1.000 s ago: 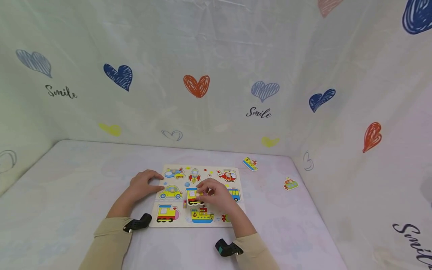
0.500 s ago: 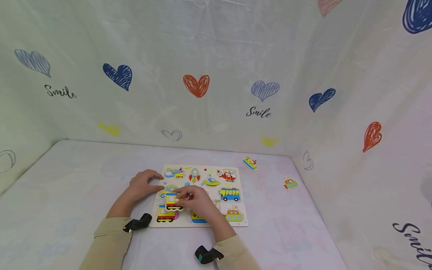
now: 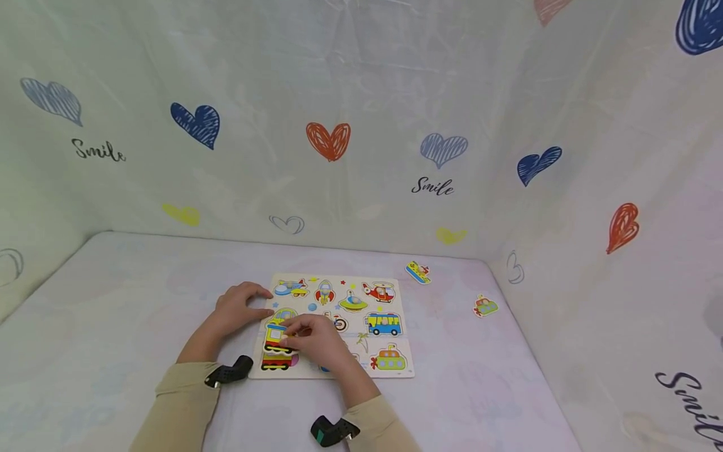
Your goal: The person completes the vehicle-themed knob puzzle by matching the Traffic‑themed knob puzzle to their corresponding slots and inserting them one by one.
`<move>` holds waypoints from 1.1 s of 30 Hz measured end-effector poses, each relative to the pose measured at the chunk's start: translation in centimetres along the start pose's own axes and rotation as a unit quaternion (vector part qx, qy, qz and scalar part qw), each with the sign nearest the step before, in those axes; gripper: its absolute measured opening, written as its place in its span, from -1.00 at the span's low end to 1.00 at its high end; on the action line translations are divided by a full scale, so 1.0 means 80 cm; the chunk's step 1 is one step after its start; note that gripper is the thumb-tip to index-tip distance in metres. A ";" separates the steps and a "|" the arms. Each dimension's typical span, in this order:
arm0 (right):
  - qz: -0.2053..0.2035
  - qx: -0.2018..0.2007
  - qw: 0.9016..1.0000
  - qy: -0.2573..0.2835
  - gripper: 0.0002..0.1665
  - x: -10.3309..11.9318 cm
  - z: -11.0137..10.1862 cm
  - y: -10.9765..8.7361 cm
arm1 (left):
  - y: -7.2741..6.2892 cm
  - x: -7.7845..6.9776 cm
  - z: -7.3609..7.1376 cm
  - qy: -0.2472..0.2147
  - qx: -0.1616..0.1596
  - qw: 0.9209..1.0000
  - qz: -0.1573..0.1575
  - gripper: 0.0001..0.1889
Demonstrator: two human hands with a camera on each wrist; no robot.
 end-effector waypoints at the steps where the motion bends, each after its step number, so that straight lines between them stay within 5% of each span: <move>1: 0.001 -0.002 1.000 -0.006 -0.94 0.000 0.000 0.001 | 0.001 0.001 0.000 0.000 0.000 1.000 0.000 -0.63; 14: -0.003 -0.012 0.991 -0.133 -0.91 0.005 0.004 0.005 | 0.002 0.003 0.001 0.000 0.002 1.000 0.002 -0.63; 22: -0.016 -0.008 0.988 -0.155 -0.88 0.010 0.014 0.006 | 0.000 0.003 -0.002 -0.006 -0.002 1.000 -0.002 -0.63; 33: 0.017 0.001 0.991 -0.135 -0.89 0.004 0.014 0.007 | 0.000 -0.004 -0.003 -0.002 0.002 1.000 -0.010 -0.63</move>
Point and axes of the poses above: each hand's wrist, its own y-axis towards the middle knuckle, its own z-axis out of the palm, x = y × z, the point moved 5 cm from there along y, towards the middle knuckle, and after that the axes turned 9 degrees about z, right-handed, at the moved point
